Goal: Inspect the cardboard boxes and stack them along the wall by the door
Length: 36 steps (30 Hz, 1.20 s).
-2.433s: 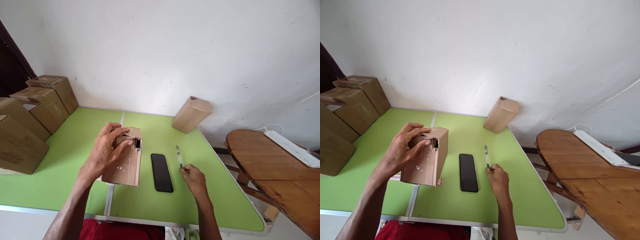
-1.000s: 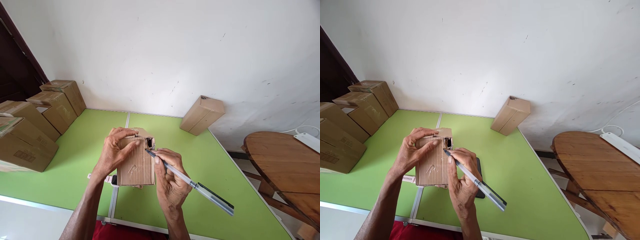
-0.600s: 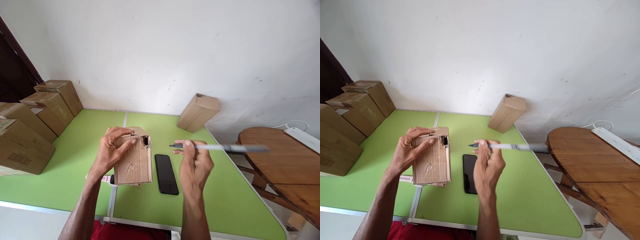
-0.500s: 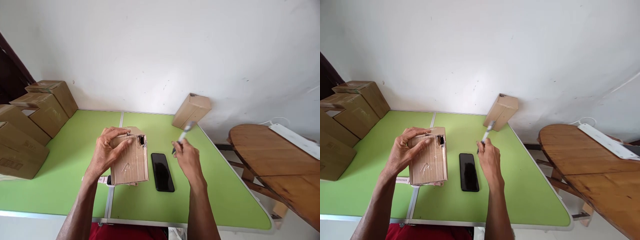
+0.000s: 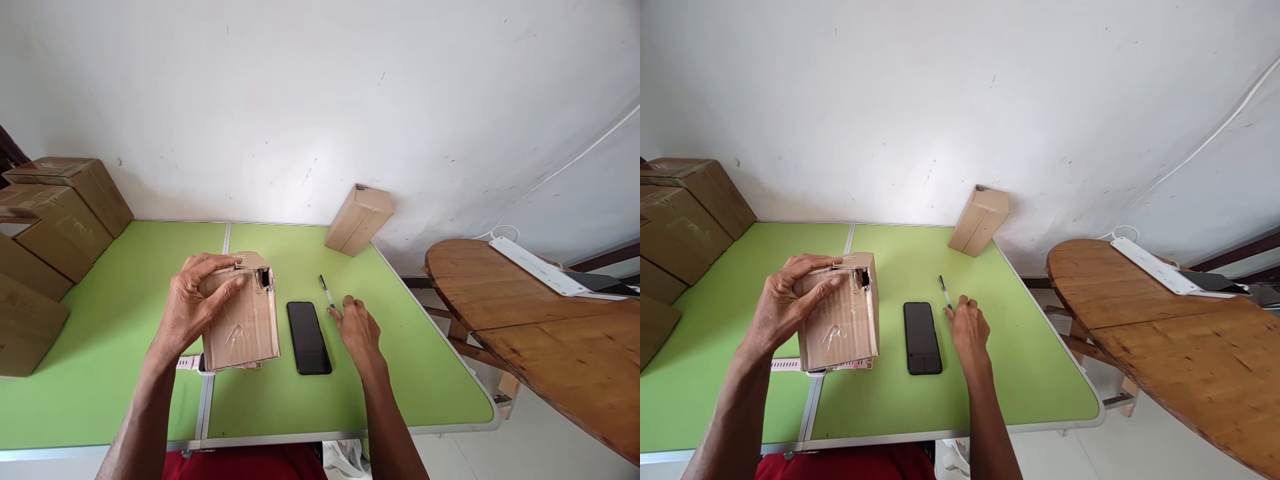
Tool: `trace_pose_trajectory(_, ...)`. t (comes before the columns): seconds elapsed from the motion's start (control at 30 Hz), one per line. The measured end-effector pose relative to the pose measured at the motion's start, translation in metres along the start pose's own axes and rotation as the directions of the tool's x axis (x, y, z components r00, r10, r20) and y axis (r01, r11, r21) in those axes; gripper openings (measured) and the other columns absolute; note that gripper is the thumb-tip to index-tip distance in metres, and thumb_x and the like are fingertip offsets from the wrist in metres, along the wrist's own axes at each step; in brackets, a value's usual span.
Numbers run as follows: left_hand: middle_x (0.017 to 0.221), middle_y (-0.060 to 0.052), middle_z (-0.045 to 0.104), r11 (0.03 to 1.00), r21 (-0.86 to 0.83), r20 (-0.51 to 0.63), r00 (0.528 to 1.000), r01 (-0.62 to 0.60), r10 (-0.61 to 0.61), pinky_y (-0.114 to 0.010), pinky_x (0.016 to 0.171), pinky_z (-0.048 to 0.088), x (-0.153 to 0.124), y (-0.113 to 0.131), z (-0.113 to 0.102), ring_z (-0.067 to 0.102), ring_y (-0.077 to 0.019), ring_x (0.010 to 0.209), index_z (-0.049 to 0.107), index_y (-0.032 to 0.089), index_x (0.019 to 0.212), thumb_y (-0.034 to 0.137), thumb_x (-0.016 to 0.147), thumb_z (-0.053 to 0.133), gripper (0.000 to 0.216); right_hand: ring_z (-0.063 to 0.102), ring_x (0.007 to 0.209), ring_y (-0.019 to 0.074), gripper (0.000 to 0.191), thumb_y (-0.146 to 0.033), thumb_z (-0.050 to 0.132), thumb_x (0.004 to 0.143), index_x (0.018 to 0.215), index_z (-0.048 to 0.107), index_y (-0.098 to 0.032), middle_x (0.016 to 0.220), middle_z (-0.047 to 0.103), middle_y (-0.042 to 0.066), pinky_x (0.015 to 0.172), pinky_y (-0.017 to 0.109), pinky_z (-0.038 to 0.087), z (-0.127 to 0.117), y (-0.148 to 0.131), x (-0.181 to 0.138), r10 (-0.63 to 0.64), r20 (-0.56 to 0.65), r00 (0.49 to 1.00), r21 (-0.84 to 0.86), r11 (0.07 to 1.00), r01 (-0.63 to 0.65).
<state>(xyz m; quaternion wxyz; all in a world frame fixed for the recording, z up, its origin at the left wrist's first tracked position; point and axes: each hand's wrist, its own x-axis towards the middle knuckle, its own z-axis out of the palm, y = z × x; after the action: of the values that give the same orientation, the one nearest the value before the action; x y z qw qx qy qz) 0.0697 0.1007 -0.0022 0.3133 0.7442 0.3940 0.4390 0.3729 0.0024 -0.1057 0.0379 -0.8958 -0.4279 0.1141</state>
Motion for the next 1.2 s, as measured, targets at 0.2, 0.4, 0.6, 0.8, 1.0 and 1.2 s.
trace_pose_trajectory(0.2, 0.117, -0.006, 0.082, 1.0, -0.001, -0.002, 1.0, -0.01, 0.01, -0.043, 0.1, 0.056, -0.002, -0.001, 0.0, 0.068, -0.0295, 0.114, 0.087, 0.032, 0.115, 0.049, 0.092, 0.084, 0.028, 0.07, 0.121, 0.0423, 0.059, -0.06, 0.074, 0.097, 0.121, 0.068, -0.006, 0.122, 0.072, 0.028, 0.083, 0.043, 0.057, 0.018, -0.025, -0.071, -0.007, 0.08, 0.997, 0.07, 0.998, 0.002)
trace_pose_trajectory(0.4, 0.116, -0.006, 0.081, 1.0, -0.018, 0.016, 1.0, -0.016, 0.016, -0.043, 0.098, 0.055, -0.004, -0.002, -0.001, 0.067, -0.0296, 0.115, 0.087, 0.031, 0.114, 0.049, 0.092, 0.083, 0.028, 0.069, 0.121, 0.0461, 0.056, -0.041, 0.088, 0.079, 0.118, 0.066, -0.007, 0.125, 0.071, 0.03, 0.082, 0.045, 0.056, 0.031, -0.034, -0.075, 0.044, 0.118, 0.992, 0.251, 0.965, -0.073)
trace_pose_trajectory(0.6, 0.118, -0.005, 0.081, 0.999, -0.036, 0.009, 1.0, -0.029, 0.029, -0.043, 0.1, 0.055, -0.005, -0.004, -0.001, 0.067, -0.029, 0.116, 0.087, 0.032, 0.114, 0.049, 0.092, 0.084, 0.028, 0.079, 0.09, 0.0348, 0.032, -0.045, 0.074, 0.078, 0.095, 0.07, -0.019, 0.09, 0.08, 0.012, 0.073, 0.039, 0.059, 0.038, -0.021, -0.064, -0.024, 0.211, 0.977, 0.639, 0.76, -0.119)
trace_pose_trajectory(0.8, 0.119, -0.004, 0.081, 0.998, -0.045, 0.014, 0.999, -0.035, 0.035, -0.042, 0.098, 0.056, -0.004, -0.007, -0.001, 0.068, -0.0284, 0.115, 0.086, 0.034, 0.115, 0.05, 0.093, 0.084, 0.027, 0.082, 0.106, 0.0345, 0.058, -0.051, 0.088, 0.078, 0.122, 0.073, -0.017, 0.128, 0.081, 0.016, 0.089, 0.046, 0.067, 0.025, -0.009, -0.095, -0.183, 0.321, 0.929, 0.945, -0.001, -0.327)
trace_pose_trajectory(1.0, 0.119, -0.004, 0.081, 0.998, -0.051, 0.009, 0.999, -0.037, 0.037, -0.043, 0.099, 0.055, -0.006, -0.005, 0.0, 0.067, -0.0285, 0.115, 0.086, 0.034, 0.115, 0.049, 0.092, 0.085, 0.027, 0.081, 0.099, 0.0292, 0.05, -0.058, 0.089, 0.086, 0.124, 0.083, -0.026, 0.126, 0.083, 0.015, 0.076, 0.039, 0.066, -0.035, -0.027, -0.131, -0.44, 0.179, 0.88, 0.723, -0.548, -0.42)
trace_pose_trajectory(1.2, 0.117, -0.006, 0.082, 0.996, -0.057, 0.006, 0.998, -0.062, 0.062, -0.045, 0.103, 0.053, -0.006, -0.004, 0.0, 0.068, -0.0299, 0.117, 0.086, 0.031, 0.114, 0.043, 0.094, 0.082, 0.024, 0.079, 0.097, 0.0269, 0.061, -0.07, 0.066, 0.1, 0.125, 0.083, -0.016, 0.121, 0.083, 0.016, 0.08, 0.039, 0.063, -0.054, -0.09, -0.161, -0.755, 0.097, 0.648, 0.569, -0.492, -0.659)
